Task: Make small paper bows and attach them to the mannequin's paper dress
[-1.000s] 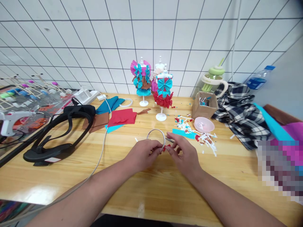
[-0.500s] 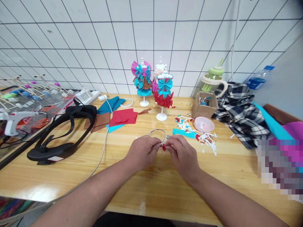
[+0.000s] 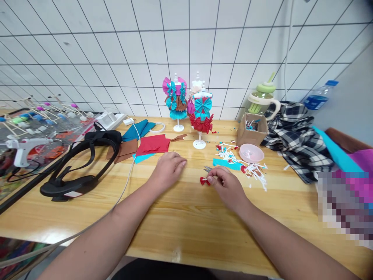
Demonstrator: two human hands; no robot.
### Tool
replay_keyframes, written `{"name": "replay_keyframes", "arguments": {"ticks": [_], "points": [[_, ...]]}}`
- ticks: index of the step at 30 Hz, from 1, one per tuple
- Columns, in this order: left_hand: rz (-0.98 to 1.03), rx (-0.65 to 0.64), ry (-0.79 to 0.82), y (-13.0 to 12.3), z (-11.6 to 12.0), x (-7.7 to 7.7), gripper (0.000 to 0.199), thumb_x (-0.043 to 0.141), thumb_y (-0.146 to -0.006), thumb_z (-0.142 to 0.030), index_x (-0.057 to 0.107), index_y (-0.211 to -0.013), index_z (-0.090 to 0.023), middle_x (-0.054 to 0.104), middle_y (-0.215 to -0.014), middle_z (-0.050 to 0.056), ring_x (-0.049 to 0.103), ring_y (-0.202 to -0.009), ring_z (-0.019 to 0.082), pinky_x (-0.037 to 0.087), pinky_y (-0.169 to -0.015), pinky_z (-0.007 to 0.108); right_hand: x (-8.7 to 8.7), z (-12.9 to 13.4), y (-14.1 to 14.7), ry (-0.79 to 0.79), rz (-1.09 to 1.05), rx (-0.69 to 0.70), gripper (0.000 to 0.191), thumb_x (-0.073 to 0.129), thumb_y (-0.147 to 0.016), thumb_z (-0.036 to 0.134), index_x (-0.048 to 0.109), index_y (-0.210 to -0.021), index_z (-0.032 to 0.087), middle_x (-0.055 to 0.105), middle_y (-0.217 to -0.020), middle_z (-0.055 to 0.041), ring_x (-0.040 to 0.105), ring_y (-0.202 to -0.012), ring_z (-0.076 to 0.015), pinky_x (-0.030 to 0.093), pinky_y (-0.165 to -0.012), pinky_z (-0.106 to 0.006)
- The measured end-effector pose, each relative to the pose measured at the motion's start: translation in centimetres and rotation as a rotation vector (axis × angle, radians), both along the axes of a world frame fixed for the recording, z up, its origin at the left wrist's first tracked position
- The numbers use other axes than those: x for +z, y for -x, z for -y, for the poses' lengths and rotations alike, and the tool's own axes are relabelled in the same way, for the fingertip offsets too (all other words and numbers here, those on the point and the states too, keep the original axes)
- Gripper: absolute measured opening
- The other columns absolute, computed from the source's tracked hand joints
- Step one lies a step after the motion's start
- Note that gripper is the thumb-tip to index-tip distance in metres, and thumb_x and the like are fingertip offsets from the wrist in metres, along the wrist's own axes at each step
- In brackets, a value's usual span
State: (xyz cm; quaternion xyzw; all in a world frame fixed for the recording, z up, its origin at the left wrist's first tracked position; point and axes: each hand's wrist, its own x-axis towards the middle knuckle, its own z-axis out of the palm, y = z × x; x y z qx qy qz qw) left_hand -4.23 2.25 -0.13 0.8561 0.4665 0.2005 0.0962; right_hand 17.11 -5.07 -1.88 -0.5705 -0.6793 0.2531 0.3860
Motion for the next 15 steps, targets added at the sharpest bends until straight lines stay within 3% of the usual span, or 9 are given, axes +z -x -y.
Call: {"name": "replay_keyframes", "arguments": {"ticks": [4,11,15], "points": [[0.076,-0.159,0.207,-2.0,2.8,0.8,0.029,0.052,-0.086,-0.048,0.071,-0.094,-0.028,0.065,-0.094,0.003,0.055,-0.092,0.02,0.034,-0.085,0.037,-0.1,0.2,0.3,0.048,0.017,-0.003,0.013,0.053,-0.085,0.026,0.061,-0.077,0.021,0.057,-0.079,0.0005,0.05,-0.06,-0.0122,0.041,-0.057,-0.026],[0.114,-0.199,0.144,-2.9,4.1,0.1,0.021,0.055,-0.087,-0.039,0.072,-0.083,-0.026,0.065,-0.084,0.001,0.056,-0.082,0.016,0.03,-0.084,0.038,-0.1,0.4,0.6,0.037,0.083,-0.013,0.01,0.053,-0.086,0.027,0.059,-0.08,0.021,0.057,-0.082,-0.0003,0.051,-0.063,-0.0135,0.04,-0.056,-0.026],[0.196,-0.305,0.131,-2.8,3.9,0.1,0.018,0.057,-0.085,-0.033,0.073,-0.083,-0.025,0.064,-0.079,0.002,0.055,-0.077,0.015,0.036,-0.079,0.033,-0.1,0.5,0.8,0.021,0.092,0.012,0.007,0.054,-0.085,0.024,0.059,-0.08,0.022,0.058,-0.083,-0.0006,0.053,-0.065,-0.0139,0.041,-0.056,-0.027]]}}
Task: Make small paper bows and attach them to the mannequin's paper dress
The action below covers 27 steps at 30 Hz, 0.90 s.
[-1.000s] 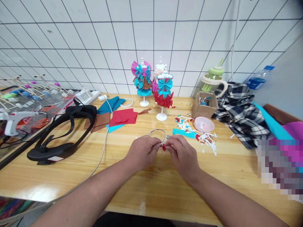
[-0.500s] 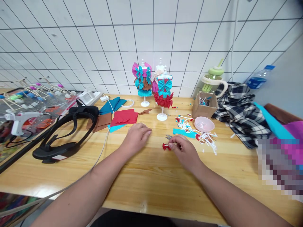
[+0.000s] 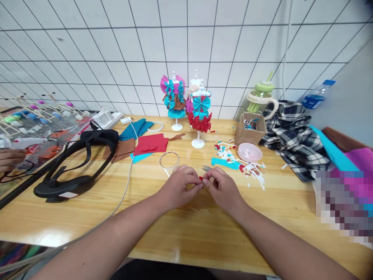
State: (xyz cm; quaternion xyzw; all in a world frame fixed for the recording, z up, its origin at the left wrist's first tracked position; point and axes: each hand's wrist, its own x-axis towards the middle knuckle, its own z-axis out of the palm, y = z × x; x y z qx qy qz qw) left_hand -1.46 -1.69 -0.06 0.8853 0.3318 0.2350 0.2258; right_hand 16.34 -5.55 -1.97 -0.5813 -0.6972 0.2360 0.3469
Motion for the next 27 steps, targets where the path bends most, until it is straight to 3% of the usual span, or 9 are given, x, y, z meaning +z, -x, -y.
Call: {"name": "replay_keyframes", "arguments": {"ticks": [2,6,11,19,27], "points": [[0.064,-0.033,0.039,-0.02,0.0,0.17,0.017,0.058,-0.085,-0.032,0.074,-0.086,-0.024,0.065,-0.078,0.002,0.055,-0.075,0.014,0.039,-0.076,0.03,0.07,0.09,-0.1,-0.049,-0.001,-0.006,0.007,0.055,-0.083,0.021,0.061,-0.087,0.022,0.06,-0.087,-0.0014,0.054,-0.067,-0.0145,0.042,-0.056,-0.027],[0.145,0.079,0.192,-0.18,-0.04,0.52,0.019,0.057,-0.086,-0.031,0.075,-0.085,-0.024,0.068,-0.082,0.003,0.059,-0.081,0.015,0.043,-0.078,0.029,0.56,0.43,-0.54,-0.232,-0.005,-0.095,0.018,0.056,-0.086,0.025,0.062,-0.103,0.023,0.064,-0.09,-0.0033,0.058,-0.073,-0.0156,0.046,-0.061,-0.027],[0.226,0.078,0.34,-0.29,-0.03,0.54,0.019,0.056,-0.085,-0.023,0.074,-0.092,-0.023,0.068,-0.095,0.004,0.061,-0.092,0.017,0.047,-0.086,0.029,0.83,0.82,-0.66,-0.405,0.173,0.003,0.015,0.055,-0.089,0.029,0.067,-0.096,0.025,0.069,-0.091,-0.0029,0.062,-0.086,-0.0177,0.047,-0.076,-0.03],[0.134,0.086,0.2,-0.49,0.31,0.47,0.017,0.057,-0.085,-0.023,0.073,-0.091,-0.023,0.068,-0.09,0.003,0.058,-0.09,0.018,0.044,-0.084,0.032,0.48,0.96,-0.36,-0.388,0.245,-0.034,0.016,0.054,-0.089,0.029,0.069,-0.092,0.025,0.07,-0.085,-0.0026,0.063,-0.081,-0.0176,0.046,-0.071,-0.028],[0.09,0.072,-0.003,-0.25,0.28,0.05,0.016,0.057,-0.086,-0.028,0.072,-0.086,-0.022,0.067,-0.086,0.003,0.057,-0.084,0.017,0.042,-0.08,0.032,0.67,0.61,0.09,-0.165,-0.055,-0.047,0.012,0.058,-0.083,0.025,0.069,-0.081,0.023,0.062,-0.07,0.0003,0.052,-0.055,-0.0126,0.042,-0.053,-0.025]]}}
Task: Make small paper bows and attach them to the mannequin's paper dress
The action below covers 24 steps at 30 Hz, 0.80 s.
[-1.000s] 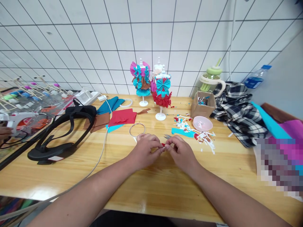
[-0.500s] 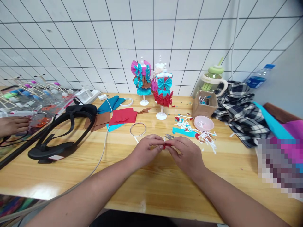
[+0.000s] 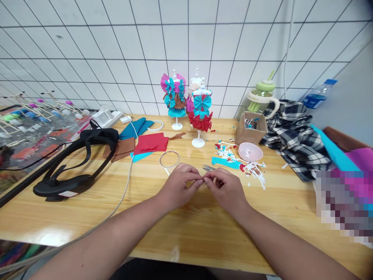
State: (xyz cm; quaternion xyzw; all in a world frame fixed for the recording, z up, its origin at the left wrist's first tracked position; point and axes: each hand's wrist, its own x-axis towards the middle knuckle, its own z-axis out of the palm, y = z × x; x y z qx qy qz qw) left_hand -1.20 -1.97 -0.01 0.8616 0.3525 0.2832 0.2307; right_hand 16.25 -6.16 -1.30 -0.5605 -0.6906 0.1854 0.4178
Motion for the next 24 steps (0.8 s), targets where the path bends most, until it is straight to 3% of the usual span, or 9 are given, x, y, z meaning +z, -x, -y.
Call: {"name": "replay_keyframes", "arguments": {"ticks": [3,11,24], "points": [[0.019,0.0,-0.04,0.02,0.05,-0.09,0.015,0.058,-0.085,-0.028,0.071,-0.083,-0.021,0.067,-0.084,0.004,0.056,-0.081,0.017,0.042,-0.078,0.032,0.06,-0.05,0.21,0.07,-0.102,0.004,0.011,0.059,-0.08,0.024,0.069,-0.078,0.022,0.059,-0.066,0.0011,0.047,-0.051,-0.0109,0.039,-0.048,-0.024],[0.101,0.025,-0.072,0.08,-0.34,-0.06,0.013,0.063,-0.08,-0.026,0.071,-0.072,-0.02,0.067,-0.072,0.003,0.058,-0.071,0.015,0.043,-0.07,0.031,0.27,0.37,0.67,0.223,-0.289,0.03,0.017,0.057,-0.082,0.029,0.071,-0.082,0.019,0.063,-0.07,-0.0004,0.049,-0.056,-0.0114,0.039,-0.05,-0.024],[0.148,0.022,-0.029,0.18,-0.43,-0.33,0.012,0.063,-0.076,-0.02,0.07,-0.066,-0.019,0.069,-0.063,0.002,0.059,-0.064,0.014,0.046,-0.064,0.027,0.15,0.75,0.7,0.114,-0.244,0.044,0.014,0.06,-0.082,0.023,0.073,-0.086,0.021,0.067,-0.075,-0.0007,0.052,-0.058,-0.0108,0.041,-0.053,-0.023]]}}
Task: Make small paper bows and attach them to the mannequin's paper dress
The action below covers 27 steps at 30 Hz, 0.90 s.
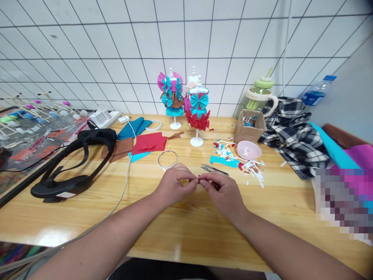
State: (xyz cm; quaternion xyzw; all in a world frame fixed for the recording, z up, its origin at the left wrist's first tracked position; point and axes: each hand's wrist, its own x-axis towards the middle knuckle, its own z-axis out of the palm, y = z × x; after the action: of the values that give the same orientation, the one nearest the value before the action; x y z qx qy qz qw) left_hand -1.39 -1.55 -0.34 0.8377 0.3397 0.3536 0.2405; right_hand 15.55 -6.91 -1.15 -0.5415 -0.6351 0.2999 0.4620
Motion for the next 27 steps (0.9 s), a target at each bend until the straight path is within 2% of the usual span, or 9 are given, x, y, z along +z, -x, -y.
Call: {"name": "replay_keyframes", "arguments": {"ticks": [6,11,18,27], "points": [[0.032,0.027,0.045,-0.37,0.46,0.07,0.015,0.06,-0.069,-0.011,0.063,-0.056,-0.017,0.062,-0.055,0.0,0.056,-0.055,0.011,0.044,-0.056,0.023,-0.18,0.22,0.34,-0.042,0.012,0.002,0.012,0.062,-0.081,0.021,0.073,-0.086,0.021,0.069,-0.078,-0.0006,0.053,-0.058,-0.01,0.041,-0.051,-0.022],[0.056,0.059,0.131,-0.47,0.36,0.03,0.014,0.058,-0.07,-0.011,0.068,-0.063,-0.017,0.067,-0.061,0.002,0.06,-0.06,0.013,0.047,-0.059,0.023,-0.36,0.25,0.43,-0.116,0.059,-0.016,0.012,0.062,-0.083,0.022,0.072,-0.089,0.024,0.068,-0.078,0.0015,0.051,-0.054,-0.0085,0.042,-0.052,-0.021],[0.033,0.033,0.234,-0.42,0.47,0.29,0.019,0.056,-0.074,-0.014,0.074,-0.071,-0.019,0.072,-0.069,0.003,0.065,-0.066,0.014,0.05,-0.064,0.023,-0.61,0.13,0.27,-0.228,0.114,-0.012,0.014,0.06,-0.085,0.02,0.071,-0.091,0.024,0.069,-0.082,0.0005,0.059,-0.068,-0.0119,0.047,-0.062,-0.023],[-0.016,0.065,0.252,-0.58,0.54,0.41,0.02,0.056,-0.077,-0.017,0.075,-0.074,-0.021,0.074,-0.07,0.0,0.068,-0.065,0.013,0.05,-0.064,0.02,-0.52,-0.27,-0.24,-0.258,0.211,-0.033,0.014,0.059,-0.085,0.022,0.071,-0.092,0.022,0.069,-0.083,-0.0006,0.061,-0.07,-0.0124,0.048,-0.064,-0.023]]}}
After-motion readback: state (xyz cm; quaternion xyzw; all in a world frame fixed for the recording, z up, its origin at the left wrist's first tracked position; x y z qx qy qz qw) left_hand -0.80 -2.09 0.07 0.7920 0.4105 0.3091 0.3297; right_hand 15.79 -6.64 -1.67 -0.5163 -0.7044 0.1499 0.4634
